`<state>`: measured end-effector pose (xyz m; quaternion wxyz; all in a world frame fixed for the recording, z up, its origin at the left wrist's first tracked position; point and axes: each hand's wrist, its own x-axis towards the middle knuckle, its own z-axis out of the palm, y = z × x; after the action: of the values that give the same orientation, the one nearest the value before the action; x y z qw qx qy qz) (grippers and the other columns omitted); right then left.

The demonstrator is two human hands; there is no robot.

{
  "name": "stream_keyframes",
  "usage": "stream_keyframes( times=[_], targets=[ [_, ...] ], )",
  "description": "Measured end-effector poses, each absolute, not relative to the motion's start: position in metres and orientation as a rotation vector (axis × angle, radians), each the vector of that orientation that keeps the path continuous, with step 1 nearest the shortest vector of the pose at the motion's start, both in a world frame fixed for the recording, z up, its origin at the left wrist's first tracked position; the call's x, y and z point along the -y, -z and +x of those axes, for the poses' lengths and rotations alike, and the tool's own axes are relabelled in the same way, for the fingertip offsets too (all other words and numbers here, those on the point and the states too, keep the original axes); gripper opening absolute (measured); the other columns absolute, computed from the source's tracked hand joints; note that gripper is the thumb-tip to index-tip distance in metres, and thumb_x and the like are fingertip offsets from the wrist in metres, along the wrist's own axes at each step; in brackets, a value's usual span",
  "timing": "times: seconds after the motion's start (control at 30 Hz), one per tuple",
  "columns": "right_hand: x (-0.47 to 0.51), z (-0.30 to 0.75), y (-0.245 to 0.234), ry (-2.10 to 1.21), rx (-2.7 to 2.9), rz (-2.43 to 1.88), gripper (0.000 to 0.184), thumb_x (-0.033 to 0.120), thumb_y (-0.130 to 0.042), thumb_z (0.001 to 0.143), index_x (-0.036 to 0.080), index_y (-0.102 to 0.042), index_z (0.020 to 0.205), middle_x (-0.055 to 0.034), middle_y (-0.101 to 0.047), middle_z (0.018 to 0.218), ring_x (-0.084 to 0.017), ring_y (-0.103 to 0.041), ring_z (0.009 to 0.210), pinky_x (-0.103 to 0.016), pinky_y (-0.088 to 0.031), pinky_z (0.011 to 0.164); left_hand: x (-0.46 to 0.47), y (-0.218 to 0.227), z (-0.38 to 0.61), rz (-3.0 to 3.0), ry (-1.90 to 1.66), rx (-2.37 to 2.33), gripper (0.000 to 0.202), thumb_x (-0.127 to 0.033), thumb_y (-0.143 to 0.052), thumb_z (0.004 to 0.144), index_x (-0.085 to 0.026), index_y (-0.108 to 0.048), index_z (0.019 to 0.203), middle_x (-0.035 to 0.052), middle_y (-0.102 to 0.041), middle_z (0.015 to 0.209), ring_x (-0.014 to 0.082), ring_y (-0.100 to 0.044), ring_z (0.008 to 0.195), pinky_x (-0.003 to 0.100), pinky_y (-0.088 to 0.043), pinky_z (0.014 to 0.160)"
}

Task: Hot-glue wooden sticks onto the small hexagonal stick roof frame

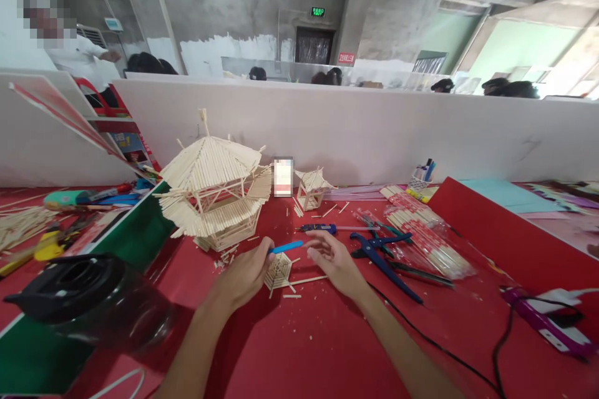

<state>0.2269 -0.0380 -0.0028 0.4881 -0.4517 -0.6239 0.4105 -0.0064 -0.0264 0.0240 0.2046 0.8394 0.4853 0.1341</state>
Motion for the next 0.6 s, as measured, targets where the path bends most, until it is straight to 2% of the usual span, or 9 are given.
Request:
stream_keyframes(
  times=[0.1, 0.23, 0.37, 0.5, 0.6],
  targets=[
    [0.041, 0.224, 0.006, -1.002, 1.538, -1.093, 0.026, 0.038, -0.062, 0.085, 0.021, -0.064, 0.104, -0.0058, -0.068, 0.099, -0.02, -0.065, 0.09, -0.03, -0.052, 0.076, 0.032, -0.024, 0.003, 2.42, -0.295, -1.272, 0.031, -0.041, -0.018, 0.102, -0.022, -0.044, 0.105, 0.0033, -0.063, 0.087, 0.0209, -0.061, 0.078, 0.028, -0.038, 0.067],
    [0.046, 0.216, 0.007, -0.921, 1.571, -1.109, 0.018, 0.036, -0.059, 0.087, 0.021, -0.069, 0.091, -0.0032, -0.071, 0.088, -0.019, -0.065, 0.081, -0.03, -0.051, 0.075, 0.035, -0.022, 0.009, 2.515, -0.223, -1.224, 0.032, -0.039, -0.021, 0.102, -0.022, -0.046, 0.11, 0.0064, -0.064, 0.094, 0.0228, -0.063, 0.085, 0.03, -0.041, 0.071],
    [0.05, 0.211, 0.006, -0.882, 1.567, -1.089, 0.017, 0.034, -0.061, 0.086, 0.022, -0.072, 0.091, -0.0039, -0.073, 0.092, -0.021, -0.067, 0.088, -0.033, -0.051, 0.082, 0.035, -0.022, 0.015, 2.587, -0.193, -1.263, 0.032, -0.039, -0.026, 0.101, -0.023, -0.049, 0.115, 0.0072, -0.062, 0.103, 0.0238, -0.064, 0.091, 0.031, -0.044, 0.072],
    [0.051, 0.21, 0.01, -0.895, 1.518, -1.088, 0.017, 0.035, -0.063, 0.084, 0.021, -0.069, 0.091, -0.0041, -0.073, 0.09, -0.02, -0.067, 0.084, -0.033, -0.052, 0.079, 0.035, -0.023, 0.021, 2.629, -0.179, -1.346, 0.03, -0.037, -0.033, 0.1, -0.026, -0.051, 0.121, 0.0068, -0.06, 0.107, 0.0213, -0.064, 0.09, 0.029, -0.046, 0.072],
    [0.05, 0.21, 0.014, -0.904, 1.465, -1.098, 0.019, 0.038, -0.067, 0.081, 0.02, -0.062, 0.086, -0.0026, -0.07, 0.081, -0.019, -0.067, 0.076, -0.03, -0.053, 0.072, 0.037, -0.025, 0.023, 2.662, -0.206, -1.377, 0.029, -0.038, -0.034, 0.1, -0.026, -0.055, 0.116, 0.0055, -0.058, 0.103, 0.0184, -0.063, 0.084, 0.026, -0.045, 0.067]
  ],
)
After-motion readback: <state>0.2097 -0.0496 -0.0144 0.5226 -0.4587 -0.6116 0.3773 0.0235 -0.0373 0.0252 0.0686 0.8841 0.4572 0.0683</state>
